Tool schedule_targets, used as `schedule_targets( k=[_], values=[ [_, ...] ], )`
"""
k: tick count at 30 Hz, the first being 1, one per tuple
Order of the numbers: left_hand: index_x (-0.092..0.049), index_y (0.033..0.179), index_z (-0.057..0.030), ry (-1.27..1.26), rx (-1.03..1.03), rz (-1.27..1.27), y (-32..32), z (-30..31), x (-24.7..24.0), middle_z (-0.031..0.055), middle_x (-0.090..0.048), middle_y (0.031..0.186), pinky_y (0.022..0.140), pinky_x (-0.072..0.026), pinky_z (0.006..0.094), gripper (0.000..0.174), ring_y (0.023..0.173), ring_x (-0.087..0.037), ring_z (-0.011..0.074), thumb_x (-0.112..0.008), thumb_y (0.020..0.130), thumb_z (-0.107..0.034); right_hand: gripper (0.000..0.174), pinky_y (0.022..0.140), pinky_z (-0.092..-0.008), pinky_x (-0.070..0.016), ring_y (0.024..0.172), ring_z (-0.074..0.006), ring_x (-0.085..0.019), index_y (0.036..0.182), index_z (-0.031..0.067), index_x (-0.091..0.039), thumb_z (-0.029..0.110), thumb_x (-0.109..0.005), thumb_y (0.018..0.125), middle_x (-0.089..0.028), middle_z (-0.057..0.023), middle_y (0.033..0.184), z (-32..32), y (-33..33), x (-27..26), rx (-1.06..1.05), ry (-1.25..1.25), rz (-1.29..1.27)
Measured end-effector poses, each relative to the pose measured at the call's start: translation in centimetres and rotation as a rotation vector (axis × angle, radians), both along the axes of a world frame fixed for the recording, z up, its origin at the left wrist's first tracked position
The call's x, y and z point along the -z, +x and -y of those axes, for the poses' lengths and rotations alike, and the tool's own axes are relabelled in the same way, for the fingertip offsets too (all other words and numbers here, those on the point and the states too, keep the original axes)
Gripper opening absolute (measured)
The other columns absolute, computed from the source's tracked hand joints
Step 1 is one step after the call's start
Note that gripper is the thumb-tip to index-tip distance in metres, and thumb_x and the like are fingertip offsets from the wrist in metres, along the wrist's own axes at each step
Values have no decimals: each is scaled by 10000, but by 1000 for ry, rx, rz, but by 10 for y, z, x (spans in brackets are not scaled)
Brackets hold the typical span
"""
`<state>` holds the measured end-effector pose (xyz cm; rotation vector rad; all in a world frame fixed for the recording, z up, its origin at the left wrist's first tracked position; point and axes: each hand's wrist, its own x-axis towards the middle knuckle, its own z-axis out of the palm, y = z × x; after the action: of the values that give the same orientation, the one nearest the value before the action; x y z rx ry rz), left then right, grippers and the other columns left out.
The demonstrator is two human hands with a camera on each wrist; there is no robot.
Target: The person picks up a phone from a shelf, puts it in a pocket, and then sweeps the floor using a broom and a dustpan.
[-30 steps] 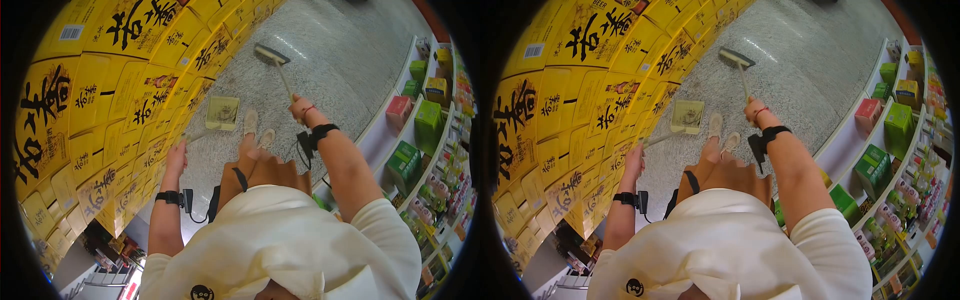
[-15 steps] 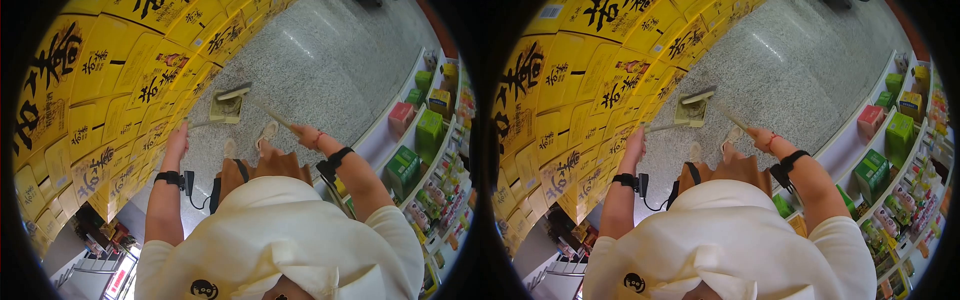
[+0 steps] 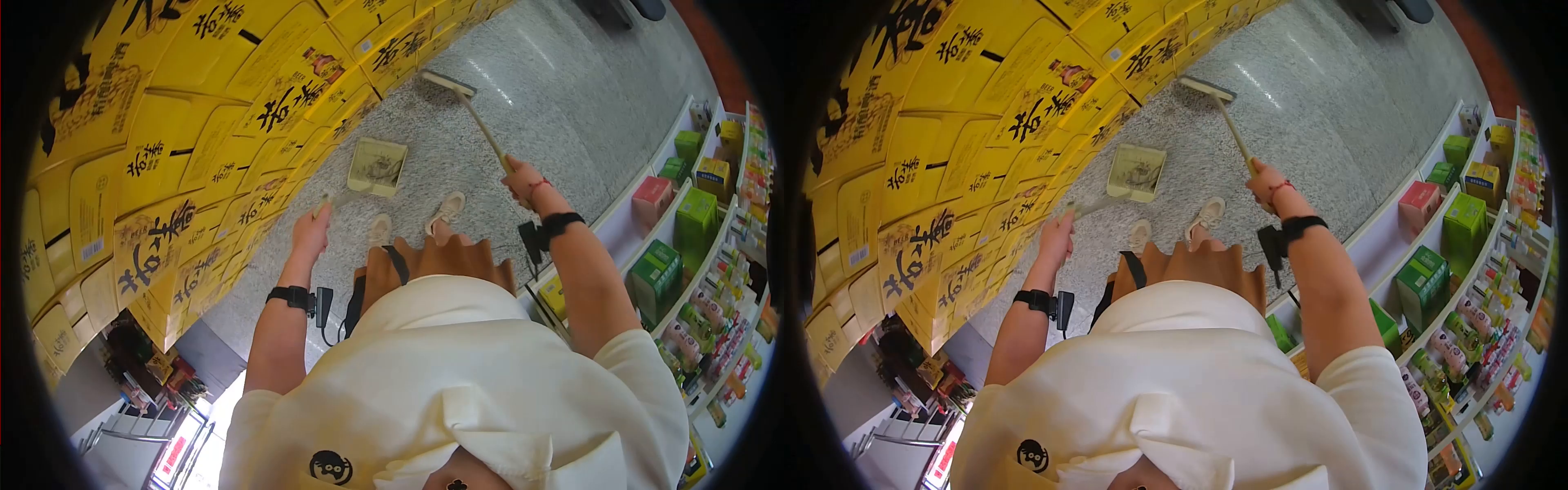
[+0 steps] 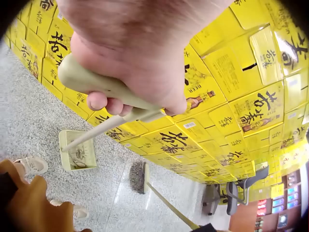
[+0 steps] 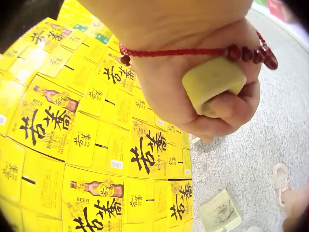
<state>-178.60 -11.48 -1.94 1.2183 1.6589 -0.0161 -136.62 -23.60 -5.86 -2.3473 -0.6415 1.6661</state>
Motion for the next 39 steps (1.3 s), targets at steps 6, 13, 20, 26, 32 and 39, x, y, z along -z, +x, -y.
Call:
schedule_targets(
  k=[6,13,20,26,32,39],
  values=[
    [-585,756,-6,-39,-105,-72,-71,7,8,61,-493,501,359,-364,283,495,376,-479,150,-540,845,-491,428,491,-361,-471,562,-201,-605,1248,113,-466,88,-562,832,-601,-92,662,-19,-81,44,-73,-59,3],
    [-607,757,-35,22,68,-134,-126,18,27,86,-535,529,444,-424,300,470,436,-544,169,-521,851,-487,687,473,-325,-431,522,-178,-534,1436,194,-290,80,-572,819,-567,-79,717,30,-181,43,-365,2,-31],
    [-623,841,-21,-88,18,-130,-146,15,7,96,-585,613,523,-451,334,520,502,-578,195,-502,836,-527,620,507,-326,-467,559,-167,-559,1405,242,-356,115,-586,843,-592,-87,794,36,-201,-25,-400,-128,-152],
    [-622,832,-15,6,113,-80,-180,20,24,102,-585,611,545,-456,335,518,521,-582,202,-512,829,-521,669,460,-275,-430,503,-115,-476,1418,239,-342,57,-586,822,-518,-32,668,21,-183,-57,-248,-139,-79],
    [-623,819,-21,-21,74,-100,-206,24,5,101,-577,591,530,-444,332,528,509,-574,213,-512,825,-538,634,452,-313,-411,499,-143,-515,1408,191,-355,91,-591,828,-525,-51,616,-28,-221,-3,-305,-154,-38],
    [-617,840,-46,-59,26,-116,-235,32,16,93,-575,589,518,-441,332,528,485,-563,198,-495,830,-559,479,454,-309,-414,478,-144,-514,1288,110,-460,92,-588,826,-525,-47,618,-6,-266,-26,-389,-147,-76]
  ],
)
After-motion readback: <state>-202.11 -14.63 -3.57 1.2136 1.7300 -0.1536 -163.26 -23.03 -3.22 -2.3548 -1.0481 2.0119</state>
